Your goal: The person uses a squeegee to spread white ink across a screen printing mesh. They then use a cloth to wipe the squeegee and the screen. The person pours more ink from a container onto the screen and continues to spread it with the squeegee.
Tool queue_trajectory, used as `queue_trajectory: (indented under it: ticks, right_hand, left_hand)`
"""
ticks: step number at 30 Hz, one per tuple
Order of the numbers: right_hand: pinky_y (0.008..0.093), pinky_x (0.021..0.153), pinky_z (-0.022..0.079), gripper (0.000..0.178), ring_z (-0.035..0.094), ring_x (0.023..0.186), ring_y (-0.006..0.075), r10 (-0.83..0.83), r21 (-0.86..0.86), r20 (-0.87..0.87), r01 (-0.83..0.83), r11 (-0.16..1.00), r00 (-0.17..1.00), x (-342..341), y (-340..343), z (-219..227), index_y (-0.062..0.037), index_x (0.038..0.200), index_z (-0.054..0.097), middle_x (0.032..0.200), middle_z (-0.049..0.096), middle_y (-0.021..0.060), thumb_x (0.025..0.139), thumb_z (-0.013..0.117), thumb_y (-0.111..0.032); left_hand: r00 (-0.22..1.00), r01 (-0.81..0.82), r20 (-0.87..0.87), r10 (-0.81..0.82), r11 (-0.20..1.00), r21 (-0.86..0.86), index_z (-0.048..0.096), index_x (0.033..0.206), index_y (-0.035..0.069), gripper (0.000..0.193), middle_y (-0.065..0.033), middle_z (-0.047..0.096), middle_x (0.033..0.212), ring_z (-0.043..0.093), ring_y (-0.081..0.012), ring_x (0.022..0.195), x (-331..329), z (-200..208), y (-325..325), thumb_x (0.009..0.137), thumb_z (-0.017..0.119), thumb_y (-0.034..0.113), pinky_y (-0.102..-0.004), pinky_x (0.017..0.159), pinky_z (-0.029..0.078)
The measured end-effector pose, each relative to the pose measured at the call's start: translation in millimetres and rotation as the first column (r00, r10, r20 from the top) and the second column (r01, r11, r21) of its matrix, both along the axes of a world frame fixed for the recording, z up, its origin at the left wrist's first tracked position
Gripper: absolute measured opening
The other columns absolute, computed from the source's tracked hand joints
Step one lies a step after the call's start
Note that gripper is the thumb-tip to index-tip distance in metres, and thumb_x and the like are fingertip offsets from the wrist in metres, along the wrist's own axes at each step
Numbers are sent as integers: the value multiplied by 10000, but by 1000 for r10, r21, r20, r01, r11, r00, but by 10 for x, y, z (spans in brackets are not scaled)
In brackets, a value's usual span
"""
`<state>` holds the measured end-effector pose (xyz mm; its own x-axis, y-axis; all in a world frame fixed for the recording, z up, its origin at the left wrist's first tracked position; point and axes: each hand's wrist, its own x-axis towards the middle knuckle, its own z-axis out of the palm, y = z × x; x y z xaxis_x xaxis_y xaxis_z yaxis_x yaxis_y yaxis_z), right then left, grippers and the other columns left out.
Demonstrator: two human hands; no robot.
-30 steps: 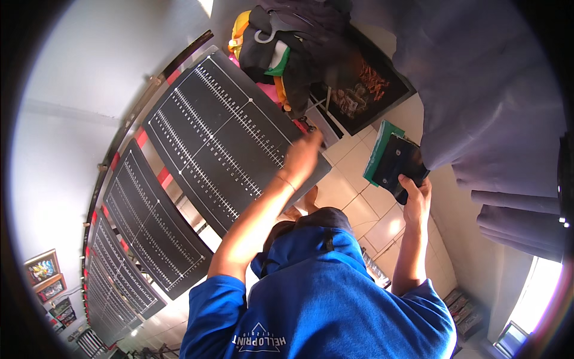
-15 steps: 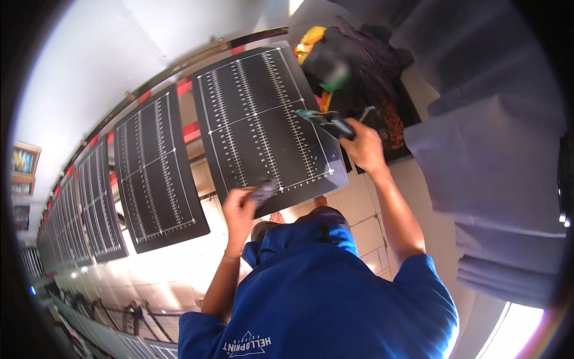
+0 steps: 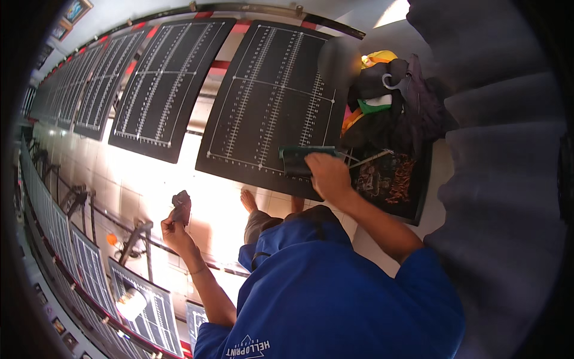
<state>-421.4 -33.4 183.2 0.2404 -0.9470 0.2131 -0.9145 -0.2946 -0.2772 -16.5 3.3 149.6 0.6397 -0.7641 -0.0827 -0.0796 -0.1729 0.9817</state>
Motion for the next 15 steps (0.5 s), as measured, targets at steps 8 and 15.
queue_trajectory:
  ticks: [8,15]
  right_hand:
    - [404,866,530,454,664,1056,296,62,485,83,-95,869,995,-22,830,388,-58,1152,646,1130,690,112,723,779,-125]
    - [470,873,527,346,672,1017,357,-99,203,7,95,974,995,-256,-882,473,-77,1133,670,1089,701,148,798,713,-154]
  left_hand:
    - [993,-118,31,115,987,113,570,902,18,43,-48,628,909,576,-123,858,-334,-109,577,911,612,19,-279,803,473]
    - [989,-134,-51,138,987,89,577,867,31,74,-34,623,860,558,-106,784,-367,-106,1075,907,639,37,-273,713,464]
